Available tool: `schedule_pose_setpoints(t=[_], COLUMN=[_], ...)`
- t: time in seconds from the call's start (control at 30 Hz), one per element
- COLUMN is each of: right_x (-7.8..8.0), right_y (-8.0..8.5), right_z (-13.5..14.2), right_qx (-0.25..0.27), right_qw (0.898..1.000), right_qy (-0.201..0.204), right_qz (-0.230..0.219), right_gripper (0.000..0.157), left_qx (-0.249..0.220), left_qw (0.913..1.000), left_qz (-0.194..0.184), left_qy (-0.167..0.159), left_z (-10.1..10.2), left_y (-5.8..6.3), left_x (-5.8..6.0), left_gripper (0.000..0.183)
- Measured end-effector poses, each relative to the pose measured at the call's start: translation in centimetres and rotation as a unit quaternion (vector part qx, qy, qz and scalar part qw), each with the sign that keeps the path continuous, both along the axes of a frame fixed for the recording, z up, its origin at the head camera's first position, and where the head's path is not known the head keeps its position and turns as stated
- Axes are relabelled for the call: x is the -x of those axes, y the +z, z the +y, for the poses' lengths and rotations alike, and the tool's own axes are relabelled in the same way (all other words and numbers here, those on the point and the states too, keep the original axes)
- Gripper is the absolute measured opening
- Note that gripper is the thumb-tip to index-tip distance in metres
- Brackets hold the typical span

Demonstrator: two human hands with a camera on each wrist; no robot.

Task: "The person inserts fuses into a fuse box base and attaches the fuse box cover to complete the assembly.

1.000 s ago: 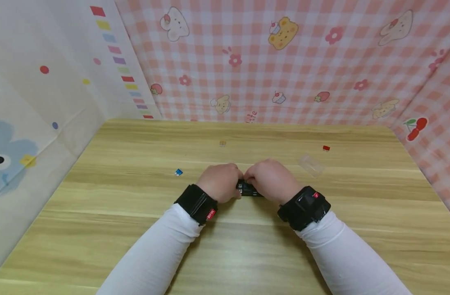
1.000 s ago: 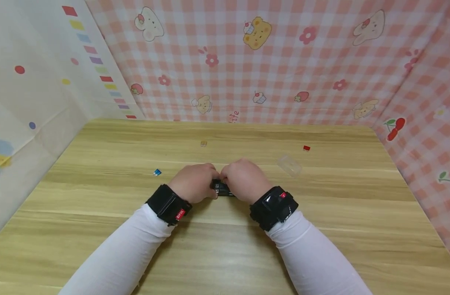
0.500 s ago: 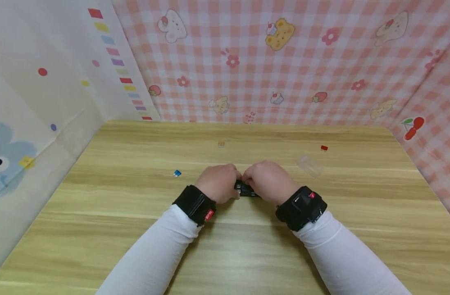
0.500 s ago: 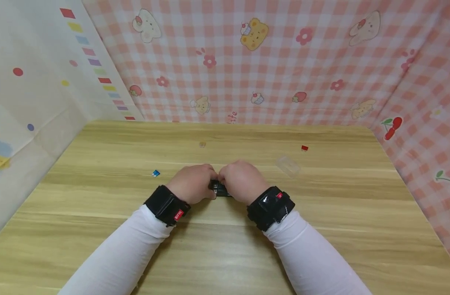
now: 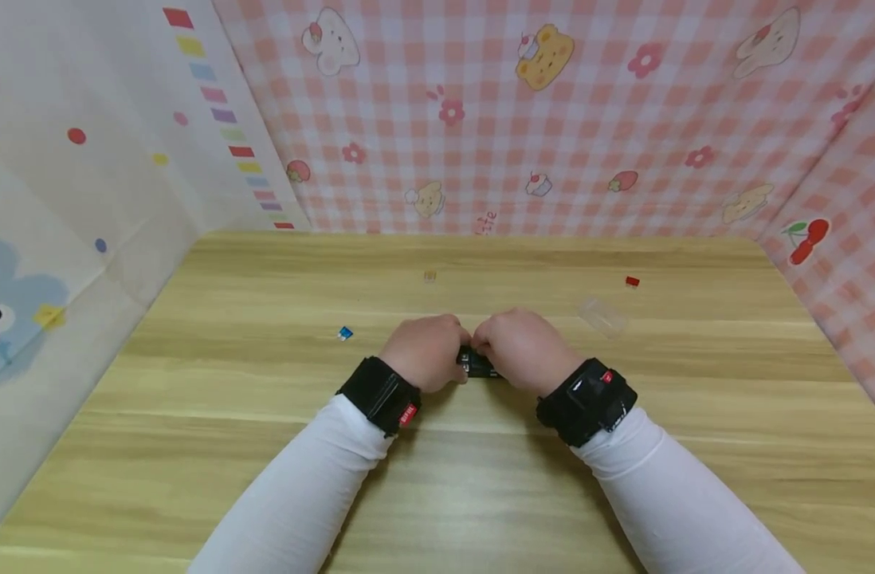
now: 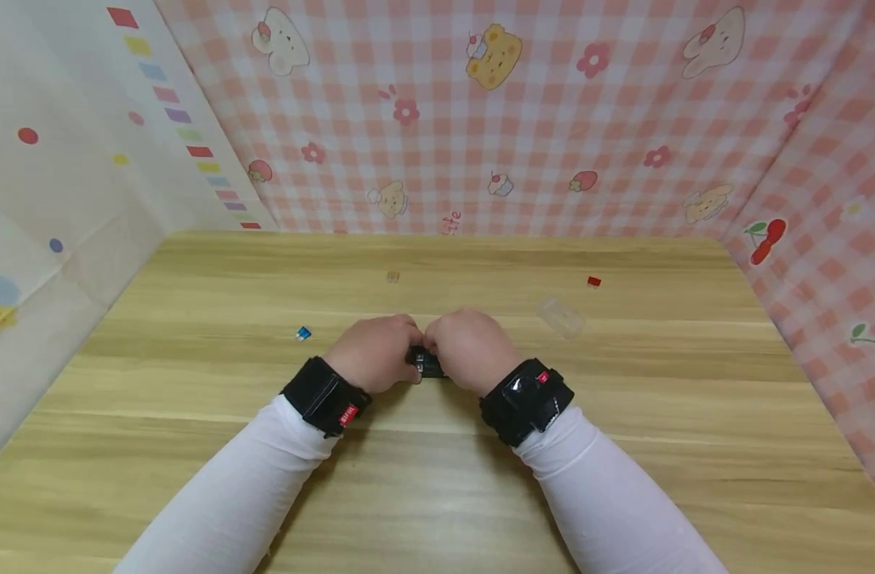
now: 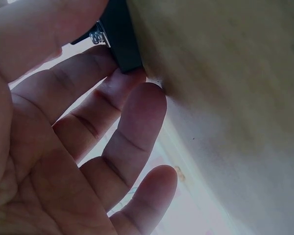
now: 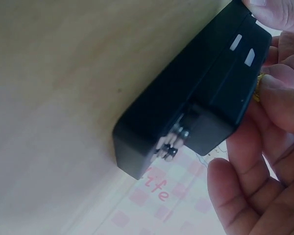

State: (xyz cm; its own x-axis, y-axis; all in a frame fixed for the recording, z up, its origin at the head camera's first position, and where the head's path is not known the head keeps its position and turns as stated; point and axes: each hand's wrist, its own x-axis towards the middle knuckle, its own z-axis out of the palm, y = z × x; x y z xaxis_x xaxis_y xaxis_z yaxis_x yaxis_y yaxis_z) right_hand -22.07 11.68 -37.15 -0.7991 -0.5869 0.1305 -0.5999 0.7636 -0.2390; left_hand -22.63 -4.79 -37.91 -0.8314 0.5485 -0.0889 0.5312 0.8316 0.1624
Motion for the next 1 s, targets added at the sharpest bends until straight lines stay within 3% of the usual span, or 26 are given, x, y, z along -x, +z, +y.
schedule_pose_setpoints(t=[1.0], right_x=[-0.09], right_y=[-0.22], right_z=[-0.03], right_qx=[-0.001], right_qw=[1.000], right_qy=[0.010], right_qz=[0.021], right_gripper=[0.017], left_qx=[0.006], left_qw=[1.0000], left_qz=[0.002], left_qy=[-0.001], left_z=[0.12], left_y=[0.08], left_x=[0.01], left_gripper=[0.029])
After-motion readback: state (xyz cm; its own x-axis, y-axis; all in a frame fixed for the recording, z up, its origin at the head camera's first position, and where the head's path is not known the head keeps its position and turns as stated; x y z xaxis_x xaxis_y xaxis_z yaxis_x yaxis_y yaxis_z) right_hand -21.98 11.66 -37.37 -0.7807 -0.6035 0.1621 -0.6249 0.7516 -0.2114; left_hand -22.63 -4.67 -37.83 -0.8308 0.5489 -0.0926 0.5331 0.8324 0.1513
